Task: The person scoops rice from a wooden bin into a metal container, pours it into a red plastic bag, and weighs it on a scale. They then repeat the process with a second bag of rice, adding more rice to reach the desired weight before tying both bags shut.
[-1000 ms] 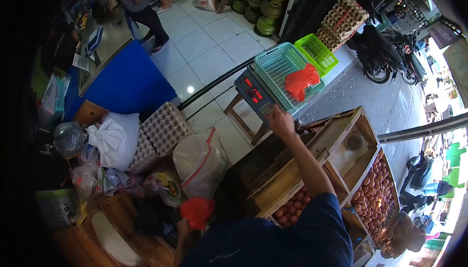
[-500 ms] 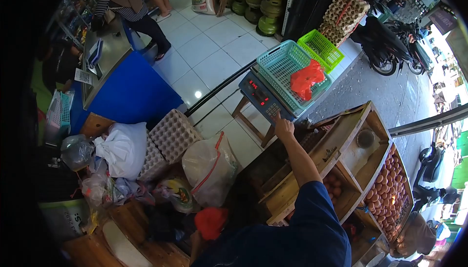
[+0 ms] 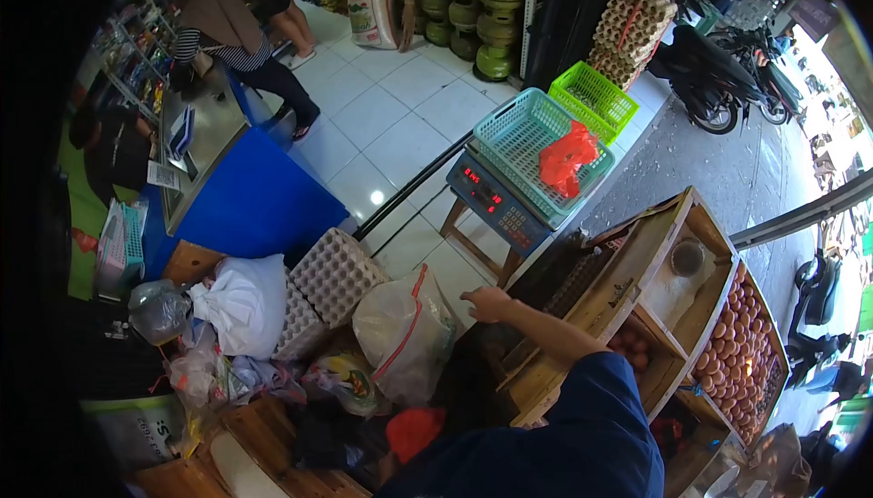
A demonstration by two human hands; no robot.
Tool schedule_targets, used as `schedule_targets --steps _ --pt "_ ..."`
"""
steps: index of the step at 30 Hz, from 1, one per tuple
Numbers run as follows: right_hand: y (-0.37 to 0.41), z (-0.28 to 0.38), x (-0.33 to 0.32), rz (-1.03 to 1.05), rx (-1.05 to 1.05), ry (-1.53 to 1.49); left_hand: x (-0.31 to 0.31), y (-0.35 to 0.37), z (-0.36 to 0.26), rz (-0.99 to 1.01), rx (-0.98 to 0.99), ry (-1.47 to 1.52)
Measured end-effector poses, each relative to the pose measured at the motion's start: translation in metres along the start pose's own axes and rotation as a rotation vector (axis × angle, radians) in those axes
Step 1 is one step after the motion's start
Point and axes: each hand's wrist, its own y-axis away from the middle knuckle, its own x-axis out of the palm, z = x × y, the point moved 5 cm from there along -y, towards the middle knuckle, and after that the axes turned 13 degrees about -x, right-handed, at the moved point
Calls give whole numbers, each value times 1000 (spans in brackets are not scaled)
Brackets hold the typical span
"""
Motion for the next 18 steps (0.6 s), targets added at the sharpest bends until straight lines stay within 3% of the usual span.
schedule_targets --steps 2,3,5,6,7,9,10,12,14,16,17,18 --pt "20 14 -47 -703 -39 -227 6 -28 43 -34 204 -316" --pt "32 3 -72 -984 47 -137 11 -45 69 -81 352 -521" --pt "77 -2 -147 -1553 136 -55 2 -30 43 -49 208 -360" --pt "100 -14 -174 -1749 109 240 -1 -26 30 -37 153 -292" --pt "127 -19 -209 -1809 171 380 -3 -24 18 -23 97 -221" --pt "162 -44 -266 -1881 538 110 -8 -21 -7 -15 53 -135" --pt "168 -57 -285 -1900 541 117 -10 -19 -18 -13 42 -100" --pt "159 -108 -302 -1342 856 -44 -14 -18 -40 -8 32 -55" --pt "135 -172 -290 -1012 734 -125 -17 -15 -58 -8 29 -27" --pt "111 -235 -274 -1189 537 -60 -20 -9 -75 -15 30 4" --pt "118 -226 -284 -1204 537 -54 -23 -5 -83 -17 36 24" --pt "125 -213 -290 -1341 501 -320 -27 -1 -90 -23 44 45"
